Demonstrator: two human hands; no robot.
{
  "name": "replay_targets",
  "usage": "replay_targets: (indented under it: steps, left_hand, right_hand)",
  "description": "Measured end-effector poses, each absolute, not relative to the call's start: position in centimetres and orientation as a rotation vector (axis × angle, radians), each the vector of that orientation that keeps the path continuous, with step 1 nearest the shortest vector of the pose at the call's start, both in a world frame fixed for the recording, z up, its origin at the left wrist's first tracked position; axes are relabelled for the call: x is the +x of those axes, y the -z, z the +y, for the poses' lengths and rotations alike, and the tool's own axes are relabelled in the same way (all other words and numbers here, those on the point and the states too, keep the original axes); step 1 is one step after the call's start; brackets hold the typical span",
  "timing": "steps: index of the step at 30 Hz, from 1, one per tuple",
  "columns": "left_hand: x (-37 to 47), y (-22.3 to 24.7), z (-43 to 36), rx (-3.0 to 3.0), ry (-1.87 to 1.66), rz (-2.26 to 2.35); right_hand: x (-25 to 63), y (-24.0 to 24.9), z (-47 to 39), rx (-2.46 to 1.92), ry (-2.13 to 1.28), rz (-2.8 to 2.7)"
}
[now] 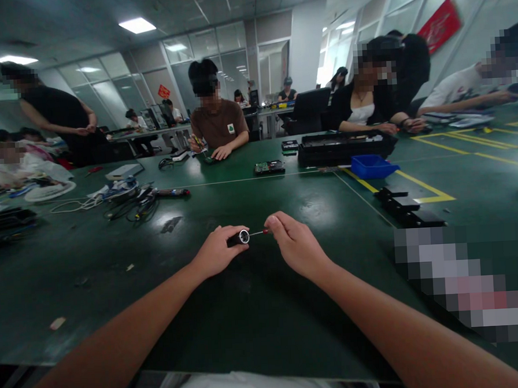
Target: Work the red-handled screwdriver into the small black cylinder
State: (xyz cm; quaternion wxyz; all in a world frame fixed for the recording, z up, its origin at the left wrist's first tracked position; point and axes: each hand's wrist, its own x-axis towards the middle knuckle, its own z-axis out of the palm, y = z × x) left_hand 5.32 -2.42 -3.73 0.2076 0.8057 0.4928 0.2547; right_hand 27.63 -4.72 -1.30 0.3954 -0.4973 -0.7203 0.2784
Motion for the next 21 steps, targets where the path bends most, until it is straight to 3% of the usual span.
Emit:
replay_targets:
  steps: [8, 15, 21]
  left_hand:
    - [5.4, 3.6, -2.4, 2.21, -0.721, 1.381]
    - [5.2, 3.0, -2.7, 2.316, -0.72, 1.344]
    - [4.7, 3.7, -2.1, 2.291, -0.601, 1.44]
  right_hand:
    - [27.5, 1.3, -4.6, -1.194, -0.729, -1.692]
    - [27.7, 2.7, -2.7, -1.108, -1.233, -1.103]
    - [27.9, 3.5, -2.2, -1.189, -1.09, -1.148]
